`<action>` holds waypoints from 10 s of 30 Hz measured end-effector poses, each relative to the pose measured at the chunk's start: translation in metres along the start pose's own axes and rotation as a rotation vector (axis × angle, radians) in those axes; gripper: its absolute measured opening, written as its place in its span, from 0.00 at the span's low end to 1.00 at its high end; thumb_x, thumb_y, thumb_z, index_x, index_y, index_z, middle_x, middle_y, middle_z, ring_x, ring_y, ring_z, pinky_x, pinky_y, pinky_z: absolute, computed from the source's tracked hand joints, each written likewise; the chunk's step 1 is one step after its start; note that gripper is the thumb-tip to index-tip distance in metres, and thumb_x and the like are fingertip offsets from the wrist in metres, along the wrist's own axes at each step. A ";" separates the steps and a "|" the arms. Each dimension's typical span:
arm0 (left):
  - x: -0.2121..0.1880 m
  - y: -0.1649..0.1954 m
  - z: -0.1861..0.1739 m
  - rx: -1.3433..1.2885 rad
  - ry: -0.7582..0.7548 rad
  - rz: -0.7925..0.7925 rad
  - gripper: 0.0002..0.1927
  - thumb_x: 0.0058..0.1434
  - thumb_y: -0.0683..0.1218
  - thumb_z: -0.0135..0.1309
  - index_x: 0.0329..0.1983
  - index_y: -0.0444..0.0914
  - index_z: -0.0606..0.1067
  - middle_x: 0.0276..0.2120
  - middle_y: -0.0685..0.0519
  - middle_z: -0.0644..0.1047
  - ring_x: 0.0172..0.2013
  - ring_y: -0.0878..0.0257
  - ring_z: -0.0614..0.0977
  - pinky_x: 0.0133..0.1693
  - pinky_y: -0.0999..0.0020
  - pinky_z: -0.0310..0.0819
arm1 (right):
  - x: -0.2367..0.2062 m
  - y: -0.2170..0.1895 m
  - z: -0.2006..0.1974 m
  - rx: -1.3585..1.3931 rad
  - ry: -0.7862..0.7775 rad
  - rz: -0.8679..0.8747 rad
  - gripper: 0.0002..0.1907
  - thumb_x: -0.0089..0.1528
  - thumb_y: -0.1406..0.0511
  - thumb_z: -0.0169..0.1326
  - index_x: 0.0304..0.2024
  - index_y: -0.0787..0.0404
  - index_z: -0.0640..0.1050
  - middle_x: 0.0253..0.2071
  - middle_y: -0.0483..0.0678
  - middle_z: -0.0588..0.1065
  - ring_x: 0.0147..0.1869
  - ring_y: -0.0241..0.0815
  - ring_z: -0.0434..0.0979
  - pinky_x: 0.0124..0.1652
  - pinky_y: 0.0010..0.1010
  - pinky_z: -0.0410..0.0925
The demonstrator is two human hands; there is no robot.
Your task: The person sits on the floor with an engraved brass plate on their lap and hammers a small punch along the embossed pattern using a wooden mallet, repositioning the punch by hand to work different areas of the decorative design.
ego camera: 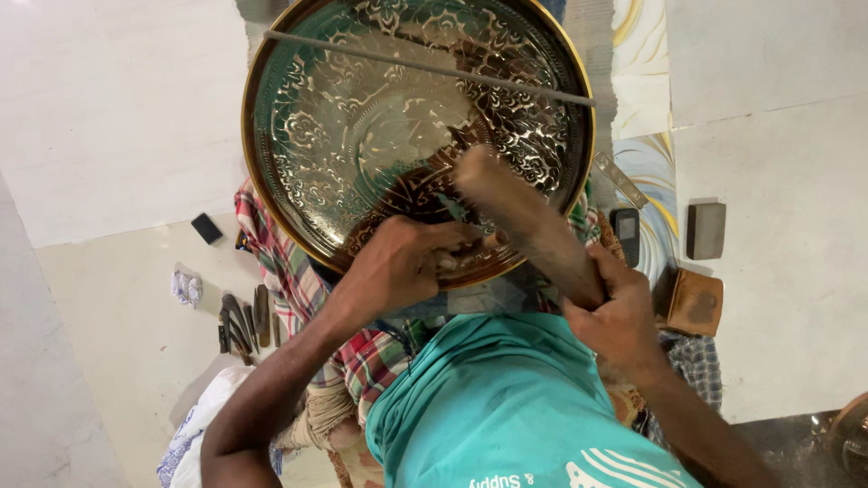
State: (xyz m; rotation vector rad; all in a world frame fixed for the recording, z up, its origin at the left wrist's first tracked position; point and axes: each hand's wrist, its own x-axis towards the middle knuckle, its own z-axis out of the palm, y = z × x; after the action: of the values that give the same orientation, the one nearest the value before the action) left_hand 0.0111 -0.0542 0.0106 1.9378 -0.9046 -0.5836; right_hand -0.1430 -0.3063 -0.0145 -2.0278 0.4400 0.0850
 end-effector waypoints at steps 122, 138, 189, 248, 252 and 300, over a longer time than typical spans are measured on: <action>-0.025 0.012 0.058 -0.174 0.710 -0.240 0.17 0.57 0.26 0.52 0.48 0.31 0.78 0.36 0.49 0.83 0.38 0.65 0.87 0.43 0.75 0.79 | 0.074 -0.130 -0.043 -0.217 -0.470 0.144 0.16 0.54 0.64 0.61 0.42 0.61 0.75 0.16 0.50 0.76 0.16 0.40 0.78 0.19 0.36 0.68; -0.019 0.014 0.039 0.005 0.458 -0.188 0.24 0.52 0.28 0.49 0.51 0.36 0.79 0.37 0.45 0.82 0.38 0.51 0.84 0.40 0.60 0.79 | 0.069 -0.116 -0.049 -0.323 -0.363 0.032 0.17 0.53 0.64 0.58 0.43 0.62 0.73 0.20 0.50 0.73 0.22 0.46 0.76 0.23 0.41 0.66; -0.027 0.010 0.081 -0.132 0.816 -0.233 0.17 0.63 0.25 0.45 0.50 0.32 0.76 0.39 0.50 0.82 0.42 0.68 0.86 0.45 0.74 0.83 | 0.083 -0.141 -0.043 -0.619 -0.492 -0.296 0.22 0.49 0.67 0.60 0.45 0.65 0.71 0.19 0.50 0.73 0.19 0.47 0.75 0.23 0.41 0.65; -0.018 0.019 0.078 -0.161 0.890 -0.210 0.11 0.59 0.25 0.50 0.41 0.28 0.76 0.40 0.47 0.83 0.42 0.63 0.86 0.48 0.73 0.79 | 0.085 -0.140 -0.033 -0.468 -0.471 -0.214 0.18 0.46 0.69 0.57 0.40 0.62 0.74 0.18 0.53 0.73 0.22 0.54 0.76 0.26 0.45 0.65; -0.018 0.018 0.080 -0.202 0.894 -0.215 0.12 0.59 0.24 0.47 0.42 0.27 0.76 0.38 0.48 0.82 0.44 0.62 0.86 0.49 0.73 0.79 | 0.089 -0.146 -0.034 -0.464 -0.466 -0.262 0.21 0.45 0.69 0.57 0.42 0.62 0.74 0.19 0.52 0.74 0.22 0.53 0.77 0.26 0.45 0.65; -0.016 0.010 0.065 -0.140 0.649 -0.236 0.23 0.48 0.25 0.46 0.47 0.29 0.79 0.40 0.44 0.83 0.41 0.59 0.87 0.43 0.67 0.83 | 0.090 -0.120 -0.039 -0.592 -0.404 -0.392 0.30 0.48 0.63 0.58 0.52 0.67 0.71 0.27 0.54 0.74 0.32 0.55 0.75 0.30 0.48 0.66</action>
State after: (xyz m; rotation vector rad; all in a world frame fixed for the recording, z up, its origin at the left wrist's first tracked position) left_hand -0.0477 -0.0792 -0.0121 1.9332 -0.2227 -0.1156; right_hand -0.0228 -0.3145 0.0837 -2.5546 -0.2773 0.4143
